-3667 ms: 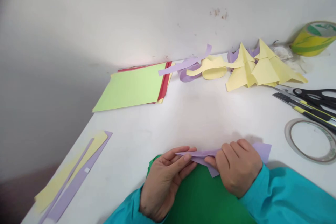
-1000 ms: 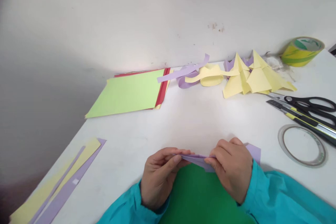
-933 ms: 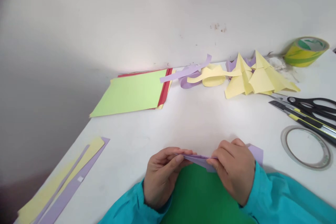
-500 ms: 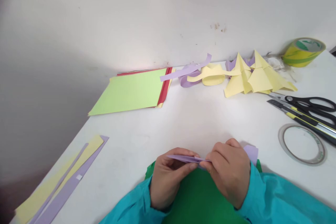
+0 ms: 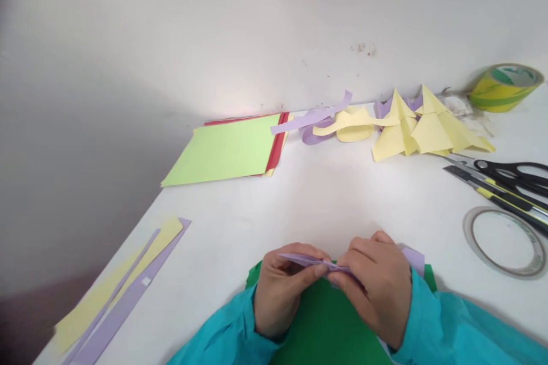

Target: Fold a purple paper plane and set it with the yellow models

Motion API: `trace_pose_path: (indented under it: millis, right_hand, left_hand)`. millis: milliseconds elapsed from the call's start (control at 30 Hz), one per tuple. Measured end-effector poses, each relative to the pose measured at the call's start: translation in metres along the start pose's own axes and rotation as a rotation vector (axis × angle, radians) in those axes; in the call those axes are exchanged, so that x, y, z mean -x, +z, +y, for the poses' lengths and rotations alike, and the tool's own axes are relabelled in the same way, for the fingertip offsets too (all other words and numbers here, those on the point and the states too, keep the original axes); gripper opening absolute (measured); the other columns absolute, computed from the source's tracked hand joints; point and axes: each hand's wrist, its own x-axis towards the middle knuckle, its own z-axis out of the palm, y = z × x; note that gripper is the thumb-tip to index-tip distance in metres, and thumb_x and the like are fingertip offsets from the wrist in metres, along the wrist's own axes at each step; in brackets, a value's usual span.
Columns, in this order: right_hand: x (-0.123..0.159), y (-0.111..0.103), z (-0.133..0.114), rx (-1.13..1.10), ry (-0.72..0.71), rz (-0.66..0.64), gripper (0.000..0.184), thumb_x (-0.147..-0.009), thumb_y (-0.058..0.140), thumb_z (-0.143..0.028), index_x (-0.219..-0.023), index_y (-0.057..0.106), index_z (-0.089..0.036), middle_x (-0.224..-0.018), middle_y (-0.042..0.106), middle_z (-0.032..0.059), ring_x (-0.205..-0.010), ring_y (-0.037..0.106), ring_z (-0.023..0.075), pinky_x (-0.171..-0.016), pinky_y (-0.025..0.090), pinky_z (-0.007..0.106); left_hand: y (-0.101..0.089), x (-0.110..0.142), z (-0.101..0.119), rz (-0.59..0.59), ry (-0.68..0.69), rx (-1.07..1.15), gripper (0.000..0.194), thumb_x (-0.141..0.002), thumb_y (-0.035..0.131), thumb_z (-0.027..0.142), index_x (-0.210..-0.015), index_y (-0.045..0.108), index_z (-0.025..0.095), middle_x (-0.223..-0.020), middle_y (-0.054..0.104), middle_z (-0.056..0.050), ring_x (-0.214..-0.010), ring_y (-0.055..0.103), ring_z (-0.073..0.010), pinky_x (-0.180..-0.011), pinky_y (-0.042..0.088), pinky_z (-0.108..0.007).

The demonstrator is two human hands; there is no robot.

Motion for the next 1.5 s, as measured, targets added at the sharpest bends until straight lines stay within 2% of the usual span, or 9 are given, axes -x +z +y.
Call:
trace_pose_path:
  millis: [133,333,567,767,1067,1167,1333,1500]
  right_hand:
    - [-0.001,0.000,0.001,0.038,-0.059,0.051,0.019,-0.085,0.047,-0.020,-0.069,0.057,-0.017,-0.060,0.049,0.0001,-0.056,0.041,0.0119,-0.058,0.024,0.030]
    - [-0.001,0.000,0.002,0.137,-0.131,0.122,0.013,-0.083,0.049,-0.016,-0.073,0.058,-0.017,-0.061,0.051,0.0008,-0.057,0.042,0.0125,-0.058,0.025,0.030]
    - [0.002,-0.001,0.004,0.213,-0.170,0.127,0.012,-0.083,0.050,-0.016,-0.074,0.058,-0.018,-0.061,0.052,0.0005,-0.058,0.044,0.0128,-0.059,0.026,0.031]
    - [0.001,-0.002,0.003,0.196,-0.139,0.113,0.014,-0.084,0.049,-0.017,-0.075,0.059,-0.018,-0.062,0.052,0.0012,-0.059,0.046,0.0132,-0.059,0.028,0.031]
    - [0.000,-0.001,0.001,0.160,-0.118,0.110,0.015,-0.084,0.049,-0.018,-0.072,0.058,-0.018,-0.060,0.052,0.0012,-0.058,0.045,0.0132,-0.059,0.027,0.031]
    - [-0.001,-0.001,0.002,0.130,-0.100,0.117,0.016,-0.084,0.049,-0.018,-0.071,0.058,-0.018,-0.059,0.051,0.0008,-0.056,0.043,0.0127,-0.058,0.026,0.030]
    - [-0.002,-0.002,0.002,0.113,-0.046,0.106,0.021,-0.085,0.047,-0.020,-0.067,0.057,-0.018,-0.057,0.048,-0.0003,-0.054,0.040,0.0122,-0.056,0.026,0.029]
    - [-0.002,-0.001,0.001,0.105,-0.029,0.108,0.023,-0.085,0.045,-0.020,-0.066,0.056,-0.018,-0.056,0.048,-0.0006,-0.053,0.040,0.0120,-0.055,0.026,0.029]
  left_hand:
    - [0.000,-0.002,0.001,0.027,0.043,0.086,0.005,-0.068,0.070,0.020,-0.072,0.069,0.018,-0.070,0.070,-0.003,-0.066,0.064,-0.0146,-0.065,0.050,-0.024]
    - [0.000,-0.001,0.003,0.021,0.031,0.138,0.006,-0.070,0.068,0.023,-0.071,0.071,0.017,-0.071,0.071,-0.005,-0.069,0.066,-0.0187,-0.069,0.052,-0.029]
    - [-0.002,0.000,0.007,-0.018,0.023,0.093,0.014,-0.075,0.062,0.026,-0.073,0.072,0.016,-0.074,0.071,-0.006,-0.074,0.065,-0.0218,-0.075,0.050,-0.035]
    - [-0.003,0.000,0.009,-0.045,0.015,0.093,0.019,-0.077,0.059,0.030,-0.075,0.072,0.016,-0.076,0.071,-0.007,-0.077,0.065,-0.0230,-0.077,0.049,-0.036]
    - [0.001,-0.001,0.014,-0.009,0.007,0.082,0.024,-0.075,0.059,0.035,-0.072,0.072,0.015,-0.074,0.071,-0.009,-0.073,0.065,-0.0232,-0.072,0.050,-0.035]
    - [-0.002,-0.002,0.011,0.046,0.038,0.058,0.021,-0.074,0.061,0.033,-0.072,0.072,0.015,-0.072,0.070,-0.008,-0.069,0.065,-0.0223,-0.070,0.051,-0.035]
    - [-0.006,-0.005,0.011,0.110,0.057,0.093,0.014,-0.061,0.073,0.024,-0.073,0.071,0.017,-0.072,0.070,-0.005,-0.058,0.063,-0.0180,-0.062,0.051,-0.031]
    - [-0.003,-0.007,0.015,0.123,0.014,0.147,0.011,-0.062,0.072,0.026,-0.066,0.071,0.016,-0.070,0.069,-0.006,-0.062,0.062,-0.0180,-0.062,0.051,-0.031]
